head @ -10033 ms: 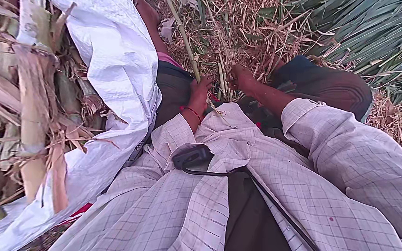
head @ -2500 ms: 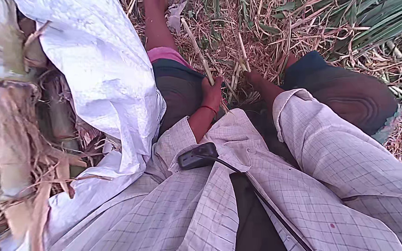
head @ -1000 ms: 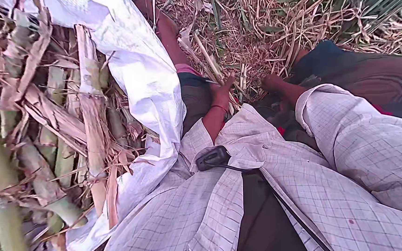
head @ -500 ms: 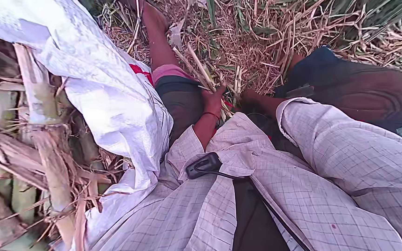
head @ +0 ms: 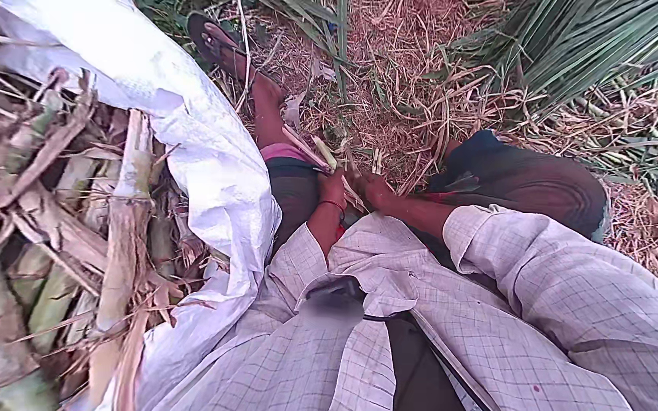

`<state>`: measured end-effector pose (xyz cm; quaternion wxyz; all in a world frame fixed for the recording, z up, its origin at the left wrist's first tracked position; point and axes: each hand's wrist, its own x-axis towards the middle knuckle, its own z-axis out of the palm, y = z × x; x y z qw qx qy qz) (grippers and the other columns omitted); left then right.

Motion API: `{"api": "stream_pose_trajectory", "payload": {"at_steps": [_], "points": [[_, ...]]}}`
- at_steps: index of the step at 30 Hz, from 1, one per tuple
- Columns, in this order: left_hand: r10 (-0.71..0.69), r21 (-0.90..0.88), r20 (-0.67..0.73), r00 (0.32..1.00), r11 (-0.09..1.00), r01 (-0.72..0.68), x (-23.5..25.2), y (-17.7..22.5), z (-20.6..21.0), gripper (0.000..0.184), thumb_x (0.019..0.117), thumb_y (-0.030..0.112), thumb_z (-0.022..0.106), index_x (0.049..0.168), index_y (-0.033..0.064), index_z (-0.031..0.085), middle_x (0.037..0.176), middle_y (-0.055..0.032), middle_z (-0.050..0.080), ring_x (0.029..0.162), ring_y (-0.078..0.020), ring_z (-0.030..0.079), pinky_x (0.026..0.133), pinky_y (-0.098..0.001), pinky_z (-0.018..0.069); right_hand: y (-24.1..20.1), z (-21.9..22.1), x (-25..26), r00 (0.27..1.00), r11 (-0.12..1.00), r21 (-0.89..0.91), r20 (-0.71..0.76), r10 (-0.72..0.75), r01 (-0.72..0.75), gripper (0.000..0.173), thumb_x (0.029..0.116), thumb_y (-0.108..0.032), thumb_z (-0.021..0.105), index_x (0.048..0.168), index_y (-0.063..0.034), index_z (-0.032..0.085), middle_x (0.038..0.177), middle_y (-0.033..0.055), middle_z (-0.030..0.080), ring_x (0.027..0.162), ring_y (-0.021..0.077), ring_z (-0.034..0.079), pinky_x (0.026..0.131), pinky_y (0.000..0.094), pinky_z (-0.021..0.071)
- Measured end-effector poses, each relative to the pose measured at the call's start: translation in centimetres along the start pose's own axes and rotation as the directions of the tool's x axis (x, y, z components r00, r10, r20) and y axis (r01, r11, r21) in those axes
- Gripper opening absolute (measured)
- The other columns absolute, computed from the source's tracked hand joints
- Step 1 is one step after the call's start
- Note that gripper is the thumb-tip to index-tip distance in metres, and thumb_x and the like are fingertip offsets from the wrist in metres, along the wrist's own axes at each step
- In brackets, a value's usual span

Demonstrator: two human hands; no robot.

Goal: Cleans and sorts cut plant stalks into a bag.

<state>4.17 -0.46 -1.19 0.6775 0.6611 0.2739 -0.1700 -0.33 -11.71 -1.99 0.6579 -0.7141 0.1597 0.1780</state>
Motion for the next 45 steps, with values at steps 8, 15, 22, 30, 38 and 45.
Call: {"api": "stream_pose_trajectory", "payload": {"at_steps": [8,15,22,30,38,45], "points": [[0.195,0.032,0.048,0.98,0.98,-0.197,-1.1,1.0,0.6,0.086,0.09,0.01,0.079,0.155,0.0011,0.024,0.134,-0.0262,0.054,0.099,-0.0305,0.068,0.086,-0.0456,0.0609,-0.2,-2.8,-3.5,0.928,0.677,-0.675,0.371,-0.032,0.293,0.037,0.1092,-0.022,0.043,0.127,0.0017,0.064,0.117,0.0254,0.068,0.113,0.0404,0.066,0.097,0.0605,0.0488],[0.268,0.111,0.003,0.963,0.957,-0.267,-1.6,1.4,0.6,0.074,0.0949,0.029,0.076,0.149,-0.0019,0.036,0.121,-0.0246,0.062,0.096,-0.0308,0.068,0.088,-0.049,0.0572,-0.1,-5.3,-2.1,0.935,0.492,-0.855,0.293,0.198,0.163,0.04,0.1044,-0.035,0.055,0.121,-0.0012,0.067,0.122,0.0253,0.066,0.119,0.0428,0.062,0.096,0.0671,0.047],[0.258,0.081,0.014,0.966,0.963,-0.258,-2.1,1.9,0.9,0.099,0.0859,0.026,0.085,0.158,-0.001,0.022,0.149,-0.0248,0.047,0.128,-0.0268,0.056,0.107,-0.0418,0.0489,3.4,-6.3,3.1,0.978,0.582,-0.813,0.13,0.166,0.009,0.038,0.105,-0.031,0.054,0.121,0.0016,0.067,0.123,0.0256,0.067,0.119,0.0405,0.063,0.1,0.0611,0.0483],[0.212,-0.026,0.023,0.977,0.977,-0.211,-1.4,1.4,1.7,0.082,0.0884,0.023,0.083,0.15,-0.0019,0.035,0.125,-0.0221,0.059,0.09,-0.0223,0.066,0.079,-0.0404,0.0584,8.8,-5.6,6.1,0.955,0.64,-0.732,-0.048,0.293,-0.233,0.046,0.1018,-0.034,0.06,0.132,0.0003,0.062,0.128,0.0266,0.065,0.122,0.0419,0.062,0.102,0.0618,0.0484],[0.147,-0.041,0.031,0.989,0.989,-0.145,-1.0,1.5,1.9,0.077,0.0877,0.023,0.083,0.146,-0.0029,0.04,0.117,-0.0202,0.061,0.086,-0.0224,0.066,0.075,-0.0408,0.0582,-11.4,-2.5,1.6,0.842,0.468,-0.706,-0.378,0.385,-0.531,0.061,0.0989,-0.018,0.066,0.152,0.0021,0.043,0.151,0.0211,0.052,0.136,0.0353,0.054,0.111,0.0508,0.0439],[0.139,-0.082,0.033,0.99,0.987,-0.136,-1.2,1.7,1.9,0.075,0.087,0.019,0.083,0.145,-0.0029,0.04,0.11,-0.0166,0.061,0.075,-0.0163,0.064,0.068,-0.0345,0.0579,5.8,-18.4,14.4,0.996,0.75,-0.656,-0.051,0.071,-0.087,0.047,0.1072,-0.033,0.051,0.146,-0.0068,0.053,0.142,0.016,0.061,0.133,0.0251,0.057,0.114,0.0475,0.0457]]}}
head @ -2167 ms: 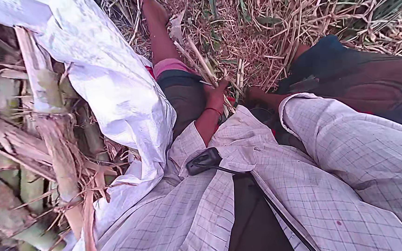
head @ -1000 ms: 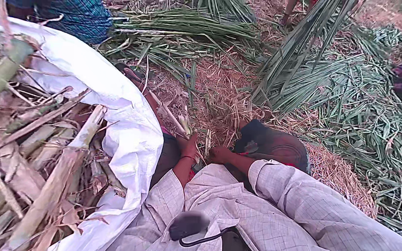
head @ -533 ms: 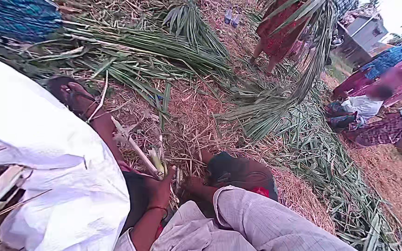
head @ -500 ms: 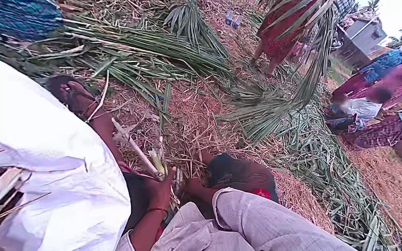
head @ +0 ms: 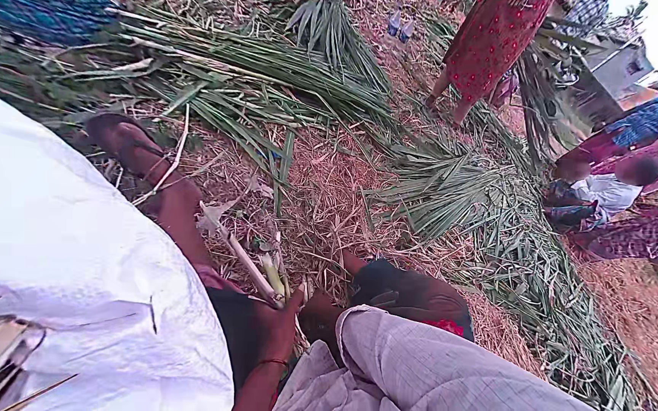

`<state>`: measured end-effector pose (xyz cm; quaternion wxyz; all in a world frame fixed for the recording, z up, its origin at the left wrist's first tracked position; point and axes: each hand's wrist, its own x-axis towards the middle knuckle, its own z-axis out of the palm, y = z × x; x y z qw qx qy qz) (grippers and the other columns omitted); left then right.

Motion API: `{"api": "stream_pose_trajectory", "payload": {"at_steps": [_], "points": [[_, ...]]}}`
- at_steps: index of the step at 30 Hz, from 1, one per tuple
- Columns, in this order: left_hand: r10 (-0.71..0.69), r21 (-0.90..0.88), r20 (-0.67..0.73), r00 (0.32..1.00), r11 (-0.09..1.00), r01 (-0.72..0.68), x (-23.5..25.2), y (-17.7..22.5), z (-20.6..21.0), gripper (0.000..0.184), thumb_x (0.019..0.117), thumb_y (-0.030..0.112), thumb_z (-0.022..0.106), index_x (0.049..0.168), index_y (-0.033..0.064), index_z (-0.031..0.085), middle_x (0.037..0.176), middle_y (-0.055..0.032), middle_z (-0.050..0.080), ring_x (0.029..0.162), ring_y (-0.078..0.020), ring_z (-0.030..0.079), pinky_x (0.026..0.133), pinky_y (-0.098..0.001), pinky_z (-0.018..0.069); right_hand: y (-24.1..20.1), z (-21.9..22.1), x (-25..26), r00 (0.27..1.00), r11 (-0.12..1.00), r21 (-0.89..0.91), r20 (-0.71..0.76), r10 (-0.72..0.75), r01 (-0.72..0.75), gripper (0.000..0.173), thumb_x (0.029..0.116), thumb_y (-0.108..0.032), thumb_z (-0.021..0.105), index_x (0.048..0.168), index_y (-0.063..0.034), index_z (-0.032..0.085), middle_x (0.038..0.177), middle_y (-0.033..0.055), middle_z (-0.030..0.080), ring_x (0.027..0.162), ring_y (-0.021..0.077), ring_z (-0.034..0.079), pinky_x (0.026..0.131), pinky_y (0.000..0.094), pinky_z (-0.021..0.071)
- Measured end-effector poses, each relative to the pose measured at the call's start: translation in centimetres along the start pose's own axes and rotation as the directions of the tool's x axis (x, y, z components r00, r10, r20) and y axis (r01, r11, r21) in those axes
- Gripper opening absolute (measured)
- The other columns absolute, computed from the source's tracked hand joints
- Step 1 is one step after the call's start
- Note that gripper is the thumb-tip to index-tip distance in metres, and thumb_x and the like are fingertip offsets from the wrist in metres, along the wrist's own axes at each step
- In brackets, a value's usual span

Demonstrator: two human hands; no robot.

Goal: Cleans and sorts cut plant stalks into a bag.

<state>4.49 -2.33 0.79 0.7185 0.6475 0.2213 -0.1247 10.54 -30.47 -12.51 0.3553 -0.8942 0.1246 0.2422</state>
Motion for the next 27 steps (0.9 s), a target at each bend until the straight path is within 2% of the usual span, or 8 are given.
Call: {"api": "stream_pose_trajectory", "payload": {"at_steps": [5,7,11,12,16,20,23,27], "points": [[-0.006,-0.008,-0.001,1.0,1.0,0.006,0.3,-0.5,0.1,0.078,0.0868,0.019,0.084,0.146,-0.0015,0.039,0.114,-0.0173,0.061,0.079,-0.0174,0.065,0.07,-0.0355,0.0583,-4.8,-1.3,-3.3,1.0,1.0,0.02,-0.008,-0.012,0.012,0.038,0.1093,-0.02,0.047,0.14,0.0013,0.056,0.136,0.0212,0.063,0.126,0.0262,0.061,0.108,0.0419,0.05],[0.005,0.01,0.005,1.0,1.0,-0.005,0.2,-0.4,0.0,0.078,0.0873,0.02,0.083,0.147,-0.0021,0.038,0.115,-0.0184,0.061,0.083,-0.0189,0.065,0.074,-0.0375,0.0587,-7.7,-0.8,-3.9,0.974,0.974,0.112,-0.089,0.209,-0.199,0.036,0.1093,-0.015,0.049,0.142,-0.0022,0.056,0.14,0.0156,0.061,0.13,0.0205,0.056,0.113,0.0386,0.0425],[0.034,0.05,0.019,0.999,0.998,-0.035,0.5,-0.8,-0.2,0.076,0.0905,0.025,0.08,0.148,-0.0022,0.037,0.115,-0.0184,0.062,0.085,-0.0202,0.067,0.077,-0.04,0.06,-8.8,3.6,-7.5,0.943,0.959,-0.114,-0.246,0.225,-0.258,0.047,0.1024,-0.025,0.059,0.143,-0.0018,0.055,0.141,0.0174,0.062,0.129,0.0276,0.06,0.109,0.044,0.0484],[0.031,0.046,0.022,0.999,0.998,-0.032,0.4,-0.8,-0.1,0.074,0.0918,0.024,0.079,0.147,-0.003,0.038,0.111,-0.0174,0.063,0.082,-0.0191,0.068,0.075,-0.0383,0.0602,-10.4,5.4,-8.9,0.928,0.922,-0.136,-0.145,0.344,-0.363,0.047,0.106,-0.023,0.056,0.146,0.0005,0.052,0.147,0.0206,0.056,0.136,0.0335,0.055,0.114,0.0503,0.0421],[-0.019,-0.005,0.08,0.997,1.0,0.019,-0.3,-0.1,0.0,0.061,0.0981,0.013,0.07,0.145,-0.0048,0.035,0.093,-0.0111,0.067,0.072,-0.0133,0.069,0.067,-0.03,0.0605,-8.8,4.9,-9.4,0.97,0.974,-0.095,0.115,0.214,-0.203,0.052,0.1104,-0.027,0.044,0.146,0.011,0.044,0.145,0.0334,0.051,0.136,0.0435,0.052,0.114,0.0554,0.0403],[-0.013,-0.081,0.117,0.993,0.996,0.023,-0.3,-0.3,-0.3,0.056,0.0989,0.006,0.065,0.145,-0.0043,0.035,0.096,-0.012,0.071,0.076,-0.0143,0.072,0.071,-0.0307,0.0625,-10.7,1.6,-10.6,0.946,0.95,0.28,-0.249,0.207,-0.134,0.049,0.1078,-0.02,0.05,0.15,0.0025,0.039,0.12,0.0242,0.065,0.099,0.0319,0.069,0.087,0.0475,0.0569],[0.001,-0.181,0.169,0.986,0.983,0.03,-0.2,0.3,-0.6,0.043,0.0991,0.001,0.063,0.136,-0.0067,0.042,0.101,-0.0135,0.074,0.082,-0.0174,0.075,0.074,-0.0313,0.0636,-11.2,-1.5,-12.7,0.841,0.97,0.242,-0.522,0.14,-0.011,0.053,0.1076,-0.021,0.051,0.151,0.0056,0.039,0.124,0.0274,0.066,0.112,0.0364,0.068,0.101,0.0506,0.0525],[0.036,-0.216,0.288,0.957,0.976,0.028,-0.7,0.6,-1.0,0.037,0.0985,-0.002,0.062,0.132,-0.0056,0.048,0.113,-0.0157,0.072,0.094,-0.0222,0.074,0.081,-0.0353,0.0629,-9.3,-2.7,-15.9,0.81,0.894,0.441,-0.55,0.203,0.075,0.042,0.11,-0.026,0.047,0.138,0.0044,0.047,0.103,0.0223,0.067,0.083,0.0306,0.066,0.077,0.0485,0.0553]]}}
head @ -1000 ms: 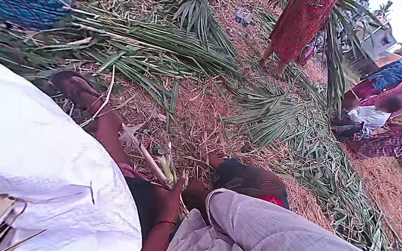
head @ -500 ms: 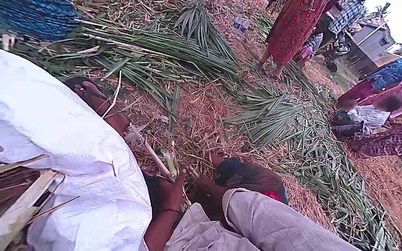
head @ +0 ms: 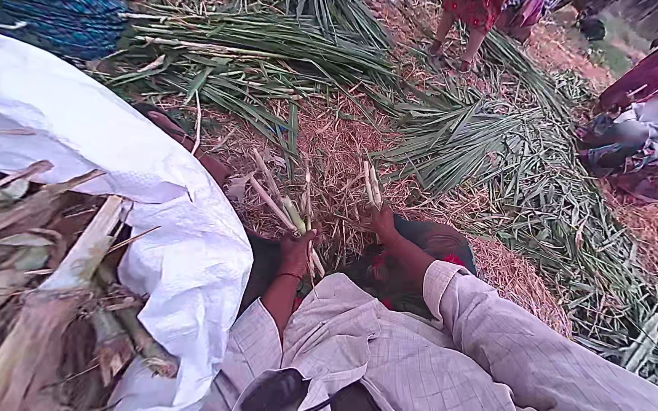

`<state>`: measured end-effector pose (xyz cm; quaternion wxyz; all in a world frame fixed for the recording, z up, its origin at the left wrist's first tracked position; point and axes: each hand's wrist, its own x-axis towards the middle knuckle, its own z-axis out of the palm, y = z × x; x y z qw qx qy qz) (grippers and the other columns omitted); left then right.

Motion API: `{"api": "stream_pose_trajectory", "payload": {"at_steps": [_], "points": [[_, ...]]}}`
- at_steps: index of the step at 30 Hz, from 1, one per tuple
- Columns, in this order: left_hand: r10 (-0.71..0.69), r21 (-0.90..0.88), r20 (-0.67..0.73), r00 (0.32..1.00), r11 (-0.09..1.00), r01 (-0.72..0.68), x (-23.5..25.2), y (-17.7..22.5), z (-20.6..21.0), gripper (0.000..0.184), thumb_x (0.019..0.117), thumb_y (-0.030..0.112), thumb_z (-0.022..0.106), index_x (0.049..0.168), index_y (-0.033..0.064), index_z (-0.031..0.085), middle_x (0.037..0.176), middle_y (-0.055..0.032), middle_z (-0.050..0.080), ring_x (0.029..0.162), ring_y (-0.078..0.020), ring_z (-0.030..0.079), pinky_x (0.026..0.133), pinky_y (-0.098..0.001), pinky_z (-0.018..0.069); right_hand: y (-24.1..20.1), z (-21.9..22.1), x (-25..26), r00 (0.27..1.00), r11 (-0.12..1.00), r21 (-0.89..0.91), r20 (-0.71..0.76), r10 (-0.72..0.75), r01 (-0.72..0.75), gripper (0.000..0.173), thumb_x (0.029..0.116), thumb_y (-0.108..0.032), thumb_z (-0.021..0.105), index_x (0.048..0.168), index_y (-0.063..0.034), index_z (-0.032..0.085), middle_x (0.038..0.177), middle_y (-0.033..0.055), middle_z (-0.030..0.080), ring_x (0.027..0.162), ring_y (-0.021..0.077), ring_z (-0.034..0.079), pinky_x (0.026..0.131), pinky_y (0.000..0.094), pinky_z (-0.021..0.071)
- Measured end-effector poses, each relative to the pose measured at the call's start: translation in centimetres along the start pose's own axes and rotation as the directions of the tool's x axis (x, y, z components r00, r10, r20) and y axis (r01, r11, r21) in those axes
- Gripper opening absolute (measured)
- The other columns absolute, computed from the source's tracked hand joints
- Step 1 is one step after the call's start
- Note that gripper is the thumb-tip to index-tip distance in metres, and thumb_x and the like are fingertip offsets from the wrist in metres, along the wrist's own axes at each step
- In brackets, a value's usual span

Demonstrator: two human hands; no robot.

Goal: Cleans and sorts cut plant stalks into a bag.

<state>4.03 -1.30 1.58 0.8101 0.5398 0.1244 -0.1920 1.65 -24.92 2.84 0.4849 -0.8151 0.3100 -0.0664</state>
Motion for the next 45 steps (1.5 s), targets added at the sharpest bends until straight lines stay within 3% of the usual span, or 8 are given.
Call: {"api": "stream_pose_trajectory", "payload": {"at_steps": [5,9,16,23,33,35,41,45], "points": [[-0.039,-0.137,0.257,0.966,0.988,0.077,-0.1,-0.7,-0.2,0.047,0.0991,-0.008,0.046,0.145,-0.0017,0.037,0.136,-0.0204,0.064,0.122,-0.0326,0.067,0.102,-0.0455,0.0572,-1.3,-1.6,-4.7,0.981,0.955,0.296,0.188,-0.044,-0.013,0.029,0.1104,-0.019,0.044,0.133,-0.0002,0.046,0.09,0.0077,0.064,0.055,0.0107,0.055,0.05,0.0272,0.0503],[-0.048,-0.155,0.353,0.934,0.982,0.109,-0.1,-1.3,-0.4,0.055,0.0961,-0.009,0.047,0.149,-0.0007,0.033,0.14,-0.0229,0.061,0.127,-0.037,0.063,0.107,-0.0506,0.053,-0.1,1.0,-7.9,0.947,0.962,0.255,0.321,0.011,-0.097,0.04,0.1117,-0.026,0.044,0.145,-0.0039,0.04,0.097,0.0119,0.065,0.06,0.0163,0.06,0.055,0.0331,0.0545],[-0.121,0.226,0.14,0.983,0.97,0.087,-2.1,-0.8,-0.4,0.062,0.0984,0.012,0.063,0.153,0.0048,0.036,0.14,-0.0157,0.056,0.12,-0.0198,0.06,0.101,-0.0382,0.0521,-0.7,4.3,-10.2,0.863,0.979,-0.131,0.5,-0.068,0.153,0.055,0.1095,-0.036,0.046,0.149,0.0028,0.039,0.125,0.028,0.064,0.117,0.0401,0.065,0.101,0.0581,0.0495],[-0.136,0.265,0.067,0.988,0.958,0.114,-1.8,-1.8,-1.2,0.062,0.0922,0.008,0.075,0.145,0.0019,0.042,0.124,-0.0165,0.063,0.102,-0.0215,0.067,0.085,-0.0395,0.0594,-0.2,4.1,-9.4,0.69,0.854,-0.242,0.702,-0.173,0.46,0.057,0.1013,-0.04,0.059,0.137,0.0044,0.052,0.117,0.0266,0.067,0.109,0.0419,0.067,0.093,0.0617,0.052],[0.053,0.384,-0.134,0.99,0.923,0.002,-0.2,-3.2,-2.3,0.084,0.0844,0.002,0.077,0.154,0.0024,0.031,0.144,-0.0227,0.052,0.127,-0.0296,0.057,0.103,-0.0472,0.0518,-0.8,1.5,-8.7,0.336,0.759,-0.295,0.936,0.107,0.58,0.039,0.11,-0.027,0.047,0.101,0.004,0.068,0.091,0.0214,0.066,0.087,0.0356,0.065,0.08,0.0584,0.0493],[0.134,0.443,-0.151,0.979,0.895,-0.054,0.2,-2.8,-2.7,0.088,0.0842,0.003,0.079,0.155,0.0002,0.028,0.146,-0.0252,0.05,0.132,-0.0316,0.054,0.109,-0.0479,0.0481,-0.8,0.1,-6.9,0.395,0.773,-0.339,0.91,0.125,0.536,0.038,0.1099,-0.026,0.047,0.102,0.0044,0.068,0.088,0.02,0.065,0.081,0.0325,0.064,0.077,0.0547,0.0507],[0.148,0.702,-0.034,0.988,0.708,-0.081,-3.0,0.5,-0.8,0.097,0.0872,0.017,0.082,0.159,-0.0027,0.021,0.15,-0.0311,0.046,0.138,-0.0392,0.048,0.115,-0.0532,0.0412,-0.9,-4.5,-0.4,0.882,0.741,-0.625,0.462,0.098,0.245,0.045,0.1076,-0.032,0.051,0.13,0.0048,0.062,0.127,0.0365,0.061,0.122,0.0547,0.058,0.095,0.0743,0.0428],[0.105,0.741,0.169,0.98,0.641,-0.197,-8.3,5.6,3.3,0.086,0.0866,0.009,0.081,0.155,-0.0034,0.03,0.133,-0.0299,0.059,0.122,-0.0377,0.061,0.104,-0.0524,0.0503,0.4,-5.3,1.3,0.929,0.73,-0.65,0.366,0.057,0.211,0.059,0.1037,-0.05,0.055,0.13,0.002,0.064,0.133,0.0359,0.059,0.127,0.0548,0.055,0.097,0.0763,0.0402]]}}
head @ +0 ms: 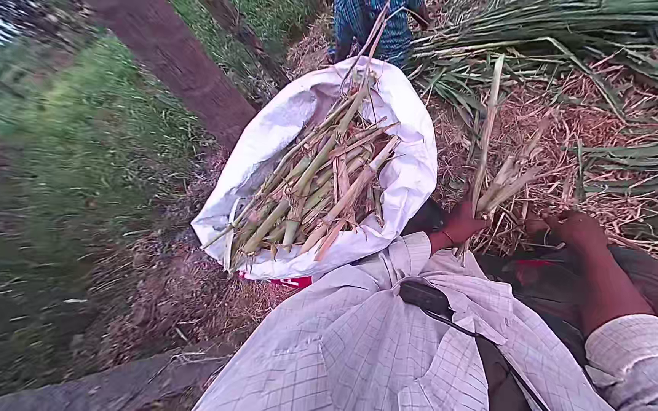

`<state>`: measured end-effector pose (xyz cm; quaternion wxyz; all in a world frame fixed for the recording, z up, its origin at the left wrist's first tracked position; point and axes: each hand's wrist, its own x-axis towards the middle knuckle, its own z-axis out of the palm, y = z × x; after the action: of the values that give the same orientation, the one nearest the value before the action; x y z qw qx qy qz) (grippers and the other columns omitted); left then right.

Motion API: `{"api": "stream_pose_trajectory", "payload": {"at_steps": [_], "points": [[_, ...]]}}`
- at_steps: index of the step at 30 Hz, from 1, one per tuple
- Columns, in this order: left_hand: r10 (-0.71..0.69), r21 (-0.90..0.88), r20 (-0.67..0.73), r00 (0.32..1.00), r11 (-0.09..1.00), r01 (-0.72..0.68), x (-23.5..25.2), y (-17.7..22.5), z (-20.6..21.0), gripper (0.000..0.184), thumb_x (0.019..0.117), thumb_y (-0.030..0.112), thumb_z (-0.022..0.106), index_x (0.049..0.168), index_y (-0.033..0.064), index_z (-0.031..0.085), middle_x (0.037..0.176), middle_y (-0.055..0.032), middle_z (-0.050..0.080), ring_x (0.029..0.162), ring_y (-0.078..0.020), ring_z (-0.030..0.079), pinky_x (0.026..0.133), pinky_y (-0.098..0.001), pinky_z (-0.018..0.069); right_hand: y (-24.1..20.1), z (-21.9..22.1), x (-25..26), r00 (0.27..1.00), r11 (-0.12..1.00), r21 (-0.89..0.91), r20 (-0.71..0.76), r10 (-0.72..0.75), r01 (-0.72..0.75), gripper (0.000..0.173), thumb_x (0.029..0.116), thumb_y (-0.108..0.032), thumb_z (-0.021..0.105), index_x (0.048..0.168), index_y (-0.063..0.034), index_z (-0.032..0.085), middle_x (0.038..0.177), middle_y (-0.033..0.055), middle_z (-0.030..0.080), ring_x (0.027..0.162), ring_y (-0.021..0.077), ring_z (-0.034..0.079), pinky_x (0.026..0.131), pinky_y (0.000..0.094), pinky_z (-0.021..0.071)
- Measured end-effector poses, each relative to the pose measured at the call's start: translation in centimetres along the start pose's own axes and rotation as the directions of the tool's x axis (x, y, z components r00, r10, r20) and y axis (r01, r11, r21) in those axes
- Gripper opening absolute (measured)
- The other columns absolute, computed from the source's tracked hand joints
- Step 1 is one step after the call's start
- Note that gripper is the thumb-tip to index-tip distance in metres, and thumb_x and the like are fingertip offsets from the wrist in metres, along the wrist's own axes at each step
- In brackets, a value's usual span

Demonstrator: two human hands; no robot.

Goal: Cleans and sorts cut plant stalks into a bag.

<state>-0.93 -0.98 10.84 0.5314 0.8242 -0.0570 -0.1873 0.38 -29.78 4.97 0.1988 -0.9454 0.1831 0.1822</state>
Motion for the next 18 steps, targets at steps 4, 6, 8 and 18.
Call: {"api": "stream_pose_trajectory", "payload": {"at_steps": [4,6,8,18], "points": [[0.274,0.003,0.145,0.951,0.961,-0.277,-4.7,6.7,-2.6,0.074,0.0854,0.002,0.078,0.148,-0.0041,0.039,0.114,-0.0241,0.066,0.1,-0.0299,0.069,0.087,-0.0468,0.0586,-0.3,0.6,-0.5,0.978,0.992,-0.007,0.168,-0.12,0.123,0.053,0.1051,-0.04,0.057,0.126,0.0078,0.064,0.128,0.0374,0.06,0.125,0.0538,0.056,0.102,0.0721,0.0396],[0.458,0.124,0.159,0.875,0.869,-0.478,-7.7,9.9,-5.0,0.059,0.0817,-0.001,0.074,0.134,-0.0082,0.05,0.103,-0.0208,0.068,0.093,-0.0274,0.069,0.081,-0.0445,0.0582,-0.8,0.4,-1.2,0.954,0.985,0.033,0.245,-0.171,0.168,0.051,0.1061,-0.036,0.056,0.129,0.009,0.063,0.131,0.0355,0.06,0.126,0.0487,0.057,0.109,0.0645,0.0375],[0.637,0.342,0.131,0.76,0.69,-0.637,-10.9,12.7,-7.9,0.05,0.0766,-0.003,0.076,0.123,-0.0068,0.058,0.099,-0.017,0.069,0.09,-0.026,0.07,0.077,-0.0436,0.0596,-0.1,1.2,-0.4,0.939,0.984,0.063,0.295,-0.176,0.164,0.055,0.1059,-0.041,0.054,0.134,0.0059,0.061,0.133,0.033,0.06,0.124,0.0463,0.059,0.108,0.0635,0.0405],[0.593,0.934,-0.355,0.723,0.263,0.242,-20.8,15.0,-23.7,0.043,0.0829,0.003,0.075,0.121,-0.0022,0.055,0.114,-0.0283,0.062,0.096,-0.0514,0.064,0.07,-0.0646,0.051,-2.0,1.2,-0.2,0.927,0.964,0.161,0.28,-0.25,0.211,0.048,0.1073,-0.038,0.054,0.133,0.0012,0.064,0.13,0.0309,0.063,0.121,0.0469,0.06,0.103,0.0664,0.043]]}}
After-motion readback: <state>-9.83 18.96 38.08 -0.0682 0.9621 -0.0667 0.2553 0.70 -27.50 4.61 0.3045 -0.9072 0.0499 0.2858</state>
